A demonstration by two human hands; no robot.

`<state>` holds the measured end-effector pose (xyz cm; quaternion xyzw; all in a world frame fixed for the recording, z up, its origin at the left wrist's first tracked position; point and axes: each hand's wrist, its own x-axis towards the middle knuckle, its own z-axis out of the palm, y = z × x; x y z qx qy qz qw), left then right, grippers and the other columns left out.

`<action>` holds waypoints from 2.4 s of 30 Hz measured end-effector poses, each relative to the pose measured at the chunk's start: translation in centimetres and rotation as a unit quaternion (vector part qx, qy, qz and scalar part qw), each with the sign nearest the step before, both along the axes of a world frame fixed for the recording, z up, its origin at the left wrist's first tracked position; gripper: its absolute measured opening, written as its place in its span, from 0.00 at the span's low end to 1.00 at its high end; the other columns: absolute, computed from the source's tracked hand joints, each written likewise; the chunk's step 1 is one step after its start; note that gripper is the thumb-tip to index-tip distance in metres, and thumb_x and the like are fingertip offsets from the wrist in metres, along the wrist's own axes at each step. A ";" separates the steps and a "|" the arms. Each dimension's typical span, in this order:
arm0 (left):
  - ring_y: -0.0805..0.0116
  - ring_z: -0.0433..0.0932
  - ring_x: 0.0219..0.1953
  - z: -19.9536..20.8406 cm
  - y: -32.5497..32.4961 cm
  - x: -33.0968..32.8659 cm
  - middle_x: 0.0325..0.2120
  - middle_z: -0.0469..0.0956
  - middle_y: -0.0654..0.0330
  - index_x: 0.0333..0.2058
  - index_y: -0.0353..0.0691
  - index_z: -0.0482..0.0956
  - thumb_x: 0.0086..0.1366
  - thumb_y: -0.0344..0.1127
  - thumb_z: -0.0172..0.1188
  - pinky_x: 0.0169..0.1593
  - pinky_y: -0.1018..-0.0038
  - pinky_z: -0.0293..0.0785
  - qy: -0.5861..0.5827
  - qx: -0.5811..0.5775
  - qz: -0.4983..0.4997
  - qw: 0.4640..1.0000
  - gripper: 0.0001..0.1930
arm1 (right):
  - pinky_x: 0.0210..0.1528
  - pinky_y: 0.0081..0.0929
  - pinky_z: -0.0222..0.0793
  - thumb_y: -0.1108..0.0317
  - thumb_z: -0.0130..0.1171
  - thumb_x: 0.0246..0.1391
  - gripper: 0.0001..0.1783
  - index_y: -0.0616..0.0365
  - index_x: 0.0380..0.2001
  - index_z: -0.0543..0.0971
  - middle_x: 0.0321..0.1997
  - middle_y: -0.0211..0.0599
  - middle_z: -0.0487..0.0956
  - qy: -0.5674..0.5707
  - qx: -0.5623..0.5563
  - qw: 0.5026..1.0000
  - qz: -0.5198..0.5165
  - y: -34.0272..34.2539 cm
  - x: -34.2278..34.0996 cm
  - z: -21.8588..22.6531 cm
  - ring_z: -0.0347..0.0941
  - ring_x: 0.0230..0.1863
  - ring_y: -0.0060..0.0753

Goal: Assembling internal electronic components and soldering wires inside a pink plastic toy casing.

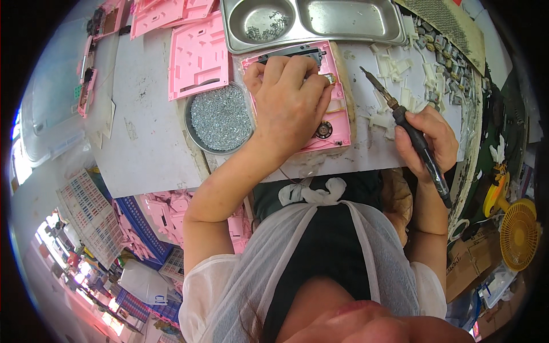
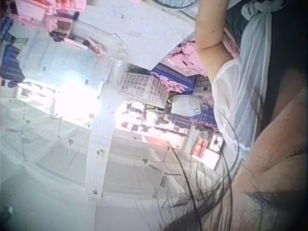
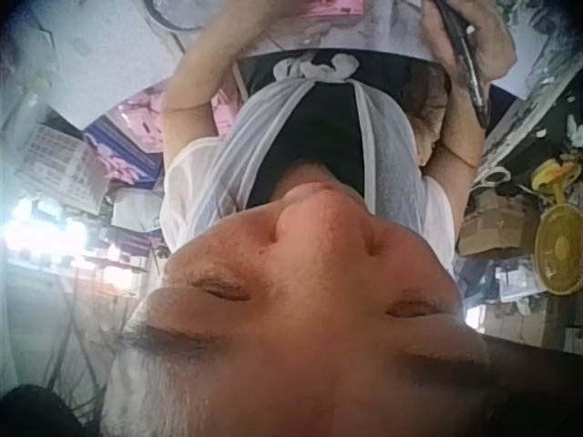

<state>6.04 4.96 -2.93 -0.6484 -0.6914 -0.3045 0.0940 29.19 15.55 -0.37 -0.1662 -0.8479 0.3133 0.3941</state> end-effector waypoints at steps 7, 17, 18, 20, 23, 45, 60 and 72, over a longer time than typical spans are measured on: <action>0.66 0.73 0.40 0.1 -0.2 0.0 0.35 0.77 0.71 0.29 0.50 0.84 0.51 0.38 0.73 0.50 0.61 0.56 0.007 -0.002 -0.002 1.000 0.07 | 0.20 0.23 0.56 0.78 0.73 0.43 0.19 0.64 0.40 0.80 0.20 0.33 0.74 -0.001 0.019 1.000 -0.002 0.3 0.3 0.6 0.66 0.18 0.27; 0.64 0.72 0.37 0.4 0.1 0.1 0.33 0.76 0.68 0.29 0.49 0.83 0.52 0.36 0.71 0.47 0.63 0.58 -0.012 -0.008 0.004 1.000 0.06 | 0.19 0.24 0.59 0.79 0.73 0.42 0.18 0.64 0.39 0.80 0.22 0.35 0.77 0.002 0.009 1.000 0.018 0.0 -0.2 -0.4 0.67 0.18 0.29; 0.64 0.72 0.37 0.4 0.2 0.1 0.32 0.75 0.67 0.28 0.49 0.83 0.52 0.36 0.70 0.47 0.63 0.58 -0.010 -0.012 0.008 1.000 0.05 | 0.19 0.24 0.59 0.79 0.73 0.42 0.18 0.64 0.39 0.80 0.23 0.35 0.77 0.004 0.007 1.000 0.022 -0.1 -0.5 -0.5 0.67 0.18 0.29; 0.63 0.72 0.36 0.2 0.4 0.0 0.31 0.74 0.67 0.28 0.48 0.82 0.52 0.36 0.70 0.47 0.63 0.58 -0.009 -0.019 0.015 1.000 0.05 | 0.19 0.24 0.60 0.79 0.73 0.41 0.19 0.63 0.39 0.80 0.24 0.35 0.78 -0.014 0.000 0.999 0.030 -0.2 -0.8 -0.6 0.67 0.18 0.28; 0.63 0.72 0.36 0.4 0.7 0.2 0.30 0.73 0.66 0.27 0.48 0.82 0.51 0.36 0.69 0.47 0.63 0.58 0.002 -0.032 0.016 0.999 0.05 | 0.19 0.24 0.60 0.79 0.73 0.42 0.19 0.63 0.40 0.80 0.25 0.35 0.79 -0.014 0.004 0.999 0.038 -0.2 -1.5 -1.1 0.67 0.18 0.28; 0.63 0.72 0.37 1.4 0.7 0.3 0.31 0.73 0.66 0.29 0.47 0.81 0.53 0.36 0.68 0.49 0.61 0.58 0.015 -0.077 0.020 0.997 0.06 | 0.20 0.23 0.59 0.79 0.73 0.41 0.19 0.63 0.40 0.81 0.20 0.32 0.73 -0.018 -0.026 0.999 0.039 0.3 -1.7 -0.5 0.66 0.18 0.26; 0.63 0.73 0.39 2.2 0.5 0.3 0.32 0.73 0.65 0.28 0.46 0.80 0.54 0.41 0.69 0.51 0.58 0.59 0.067 -0.105 0.007 0.992 0.09 | 0.21 0.23 0.57 0.77 0.73 0.43 0.18 0.63 0.40 0.81 0.20 0.31 0.73 -0.017 -0.015 1.000 0.015 0.2 -0.3 0.8 0.66 0.19 0.26; 0.60 0.81 0.37 6.6 -3.2 -5.1 0.31 0.80 0.59 0.30 0.41 0.82 0.58 0.34 0.68 0.38 0.66 0.77 -0.025 -0.128 -0.019 0.991 0.05 | 0.25 0.18 0.60 0.76 0.70 0.50 0.17 0.63 0.44 0.79 0.25 0.30 0.76 0.034 -0.136 0.990 -0.021 -1.2 -1.3 1.2 0.67 0.23 0.19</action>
